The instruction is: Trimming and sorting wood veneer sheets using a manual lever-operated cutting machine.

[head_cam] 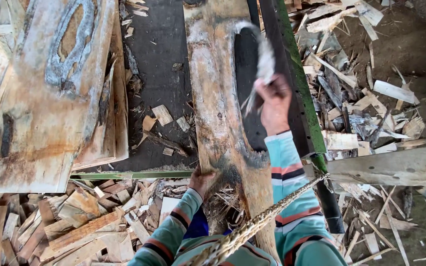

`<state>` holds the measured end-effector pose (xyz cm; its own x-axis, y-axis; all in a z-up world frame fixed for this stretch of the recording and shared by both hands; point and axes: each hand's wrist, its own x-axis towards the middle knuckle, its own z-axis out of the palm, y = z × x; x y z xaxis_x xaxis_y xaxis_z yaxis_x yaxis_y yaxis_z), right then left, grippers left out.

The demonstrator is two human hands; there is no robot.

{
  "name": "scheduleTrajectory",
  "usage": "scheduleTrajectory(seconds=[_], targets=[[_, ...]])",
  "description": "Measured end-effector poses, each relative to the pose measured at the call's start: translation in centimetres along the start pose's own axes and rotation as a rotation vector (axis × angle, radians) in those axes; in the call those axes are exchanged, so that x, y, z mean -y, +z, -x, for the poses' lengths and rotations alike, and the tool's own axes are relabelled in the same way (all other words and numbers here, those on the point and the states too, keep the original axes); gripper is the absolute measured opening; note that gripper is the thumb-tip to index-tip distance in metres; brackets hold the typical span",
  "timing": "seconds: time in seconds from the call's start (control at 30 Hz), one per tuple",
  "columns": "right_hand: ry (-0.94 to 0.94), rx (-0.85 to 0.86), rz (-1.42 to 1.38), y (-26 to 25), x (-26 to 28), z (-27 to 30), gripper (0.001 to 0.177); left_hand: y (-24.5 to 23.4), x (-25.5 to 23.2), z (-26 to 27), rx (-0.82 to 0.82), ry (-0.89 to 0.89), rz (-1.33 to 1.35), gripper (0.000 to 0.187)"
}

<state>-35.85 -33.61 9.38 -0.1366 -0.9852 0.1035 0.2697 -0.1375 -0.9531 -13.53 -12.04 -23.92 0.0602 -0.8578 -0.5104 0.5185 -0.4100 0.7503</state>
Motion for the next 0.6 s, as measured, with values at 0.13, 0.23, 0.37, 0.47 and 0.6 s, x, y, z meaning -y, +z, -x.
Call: scheduleTrajectory(seconds=[0.13,0.23,0.37,0.47,0.6], targets=[[-0.616,-0.349,-0.062,2.3,7.6,0.6,0.034,2.9,-4.5,2.7,0.026,0.041,-0.062,0.061],[-0.801,-0.548,0.039,-0.1,9.5,0.5,0.055,-1.0,0.4,-2.8,0.114,0.008,-0.091,0.044],[-0.926,-0.749,0.168,-4.2,8.8,-0.3,0.082,0.9,-1.1,-2.0,0.051,-0.032,0.201,0.067],[-0.784,-1.031,0.365,-6.8,4.3,-1.1,0.086,2.6,-4.4,-0.3,0.128,0.134,-0.004,0.069],[-0.842,-0.548,0.814,-0.2,4.3,7.8,0.062,4.8,-8.8,2.1,0.132,0.188,-0.255,0.061]])
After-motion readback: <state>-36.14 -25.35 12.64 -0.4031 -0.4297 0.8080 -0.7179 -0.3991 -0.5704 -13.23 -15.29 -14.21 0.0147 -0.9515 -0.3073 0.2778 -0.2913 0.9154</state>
